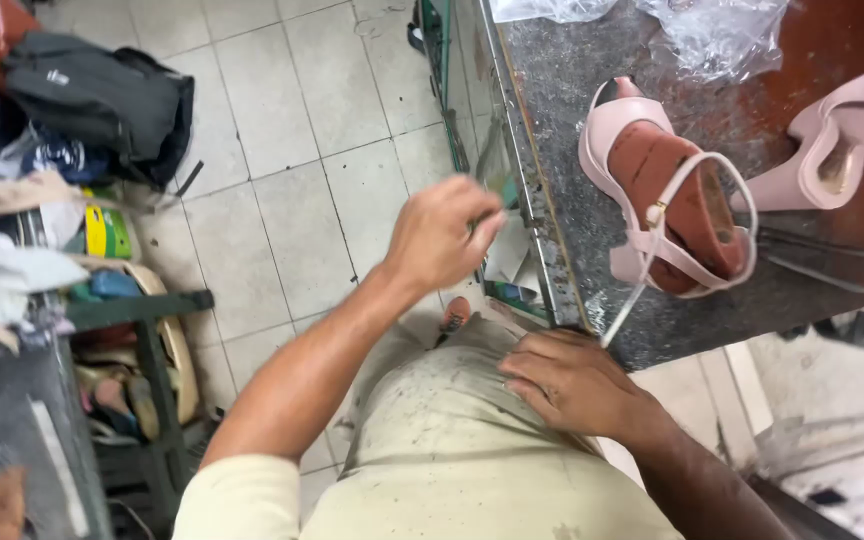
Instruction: Repairing and marking a pink high-heeled shoe at a workbench
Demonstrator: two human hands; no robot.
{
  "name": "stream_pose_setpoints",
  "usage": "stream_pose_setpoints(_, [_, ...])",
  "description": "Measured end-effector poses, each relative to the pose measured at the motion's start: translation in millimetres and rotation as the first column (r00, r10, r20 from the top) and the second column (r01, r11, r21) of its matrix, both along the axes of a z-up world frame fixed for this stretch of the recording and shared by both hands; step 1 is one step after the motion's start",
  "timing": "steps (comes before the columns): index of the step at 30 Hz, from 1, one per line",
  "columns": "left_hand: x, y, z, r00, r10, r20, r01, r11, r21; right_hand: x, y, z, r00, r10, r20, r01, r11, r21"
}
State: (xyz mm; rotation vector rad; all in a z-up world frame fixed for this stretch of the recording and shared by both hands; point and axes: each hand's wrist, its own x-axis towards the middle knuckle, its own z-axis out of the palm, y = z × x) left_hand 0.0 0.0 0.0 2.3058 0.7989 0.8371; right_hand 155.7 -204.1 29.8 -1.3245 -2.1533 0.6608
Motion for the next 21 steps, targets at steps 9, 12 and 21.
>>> stream_pose_setpoints(9, [129,159,-18,0.942,-0.258,-0.213,0.316,0.896,0.312,-52,46,-4,0.858,-0.504,0.094,0.511,0.858,-0.061])
stream_pose_setpoints(12, [139,184,-32,0.849,-0.395,-0.352,0.469,0.869,0.156,-85,63,6,0.742,-0.665,0.088,0.670,0.739,-0.067])
stream_pose_setpoints(21, [152,257,19,0.710,-0.576,-0.406,0.701,0.636,0.322,-179,91,12,0.385,-0.903,0.191,0.922,0.385,-0.034])
